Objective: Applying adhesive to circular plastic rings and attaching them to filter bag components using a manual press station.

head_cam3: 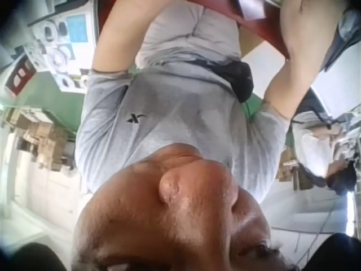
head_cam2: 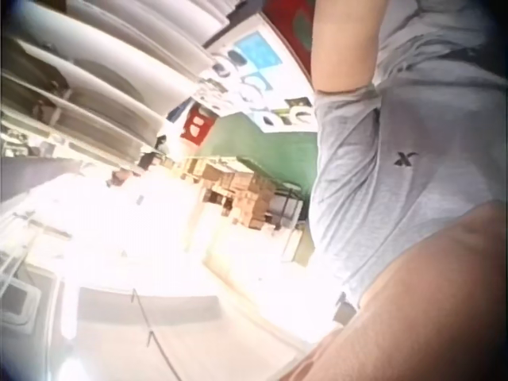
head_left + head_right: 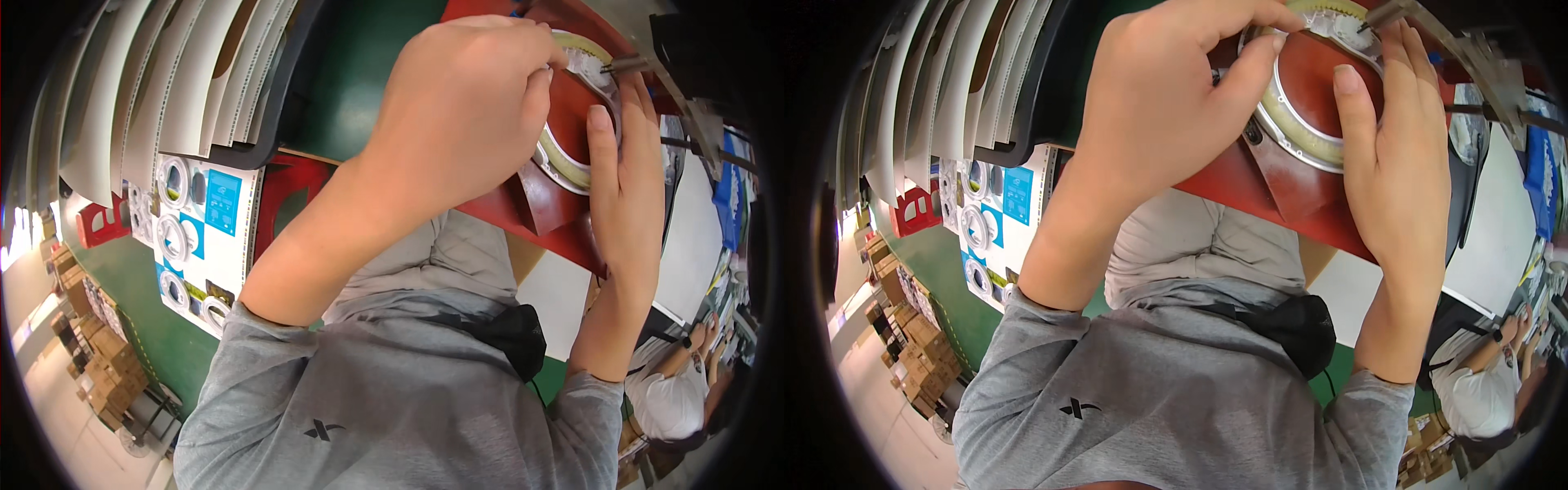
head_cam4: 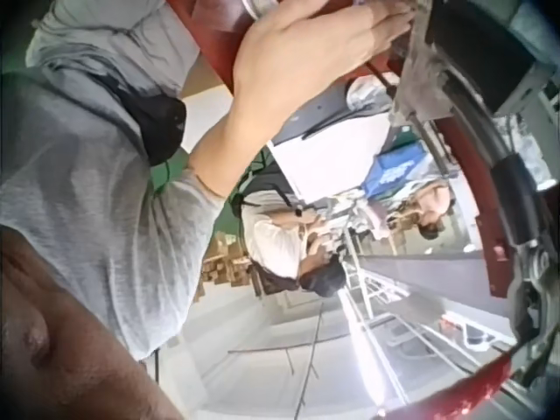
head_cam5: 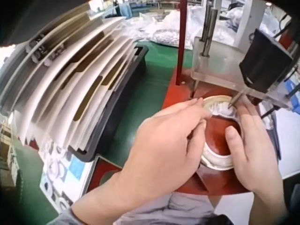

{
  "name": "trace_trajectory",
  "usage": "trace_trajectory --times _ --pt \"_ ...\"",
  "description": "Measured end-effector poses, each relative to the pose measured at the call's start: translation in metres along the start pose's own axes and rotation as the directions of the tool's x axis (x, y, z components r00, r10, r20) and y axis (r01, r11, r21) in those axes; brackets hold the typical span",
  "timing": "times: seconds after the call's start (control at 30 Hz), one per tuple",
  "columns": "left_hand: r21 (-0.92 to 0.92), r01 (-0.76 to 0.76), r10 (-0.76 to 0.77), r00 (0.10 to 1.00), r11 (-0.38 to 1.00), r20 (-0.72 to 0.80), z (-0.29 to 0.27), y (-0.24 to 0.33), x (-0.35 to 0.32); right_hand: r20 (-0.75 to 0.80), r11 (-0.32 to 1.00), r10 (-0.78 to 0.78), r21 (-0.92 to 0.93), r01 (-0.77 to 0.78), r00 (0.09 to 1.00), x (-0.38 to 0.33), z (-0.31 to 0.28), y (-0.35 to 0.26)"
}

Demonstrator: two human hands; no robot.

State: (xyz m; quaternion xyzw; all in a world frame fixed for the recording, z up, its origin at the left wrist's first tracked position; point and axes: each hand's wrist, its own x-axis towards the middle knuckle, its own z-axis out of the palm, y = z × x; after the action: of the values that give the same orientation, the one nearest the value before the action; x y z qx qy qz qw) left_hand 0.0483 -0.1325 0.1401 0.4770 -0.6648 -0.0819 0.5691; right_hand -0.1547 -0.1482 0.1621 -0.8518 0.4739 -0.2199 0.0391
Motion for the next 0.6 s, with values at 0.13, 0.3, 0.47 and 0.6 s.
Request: trace_trajectory --times 0.13,0.3,0.47,0.6 --pt "0.024 0.018 -0.019 0.999 1.0 0.032 -0.002 0.0 0.002 0.061 0.997 0.081 0.003 -0.082 0.995 0.005 -0.006 -0.009" --pt "-0.061 0.076 -0.073 0.995 0.995 0.062 0.003 0.002 0.002 -0.035 0.999 0.003 0.05 -0.001 0.999 -0.001 0.001 0.008" --pt "-0.062 0.134 -0.13 0.99 0.989 0.063 -0.005 -0.009 -0.015 -0.157 0.978 0.015 0.207 0.018 0.987 -0.009 -0.005 -0.012" --pt "-0.068 0.074 -0.073 0.997 0.995 0.015 0.0 0.001 -0.01 -0.695 0.99 -0.118 -0.028 0.137 0.709 -0.021 -0.079 -0.026"
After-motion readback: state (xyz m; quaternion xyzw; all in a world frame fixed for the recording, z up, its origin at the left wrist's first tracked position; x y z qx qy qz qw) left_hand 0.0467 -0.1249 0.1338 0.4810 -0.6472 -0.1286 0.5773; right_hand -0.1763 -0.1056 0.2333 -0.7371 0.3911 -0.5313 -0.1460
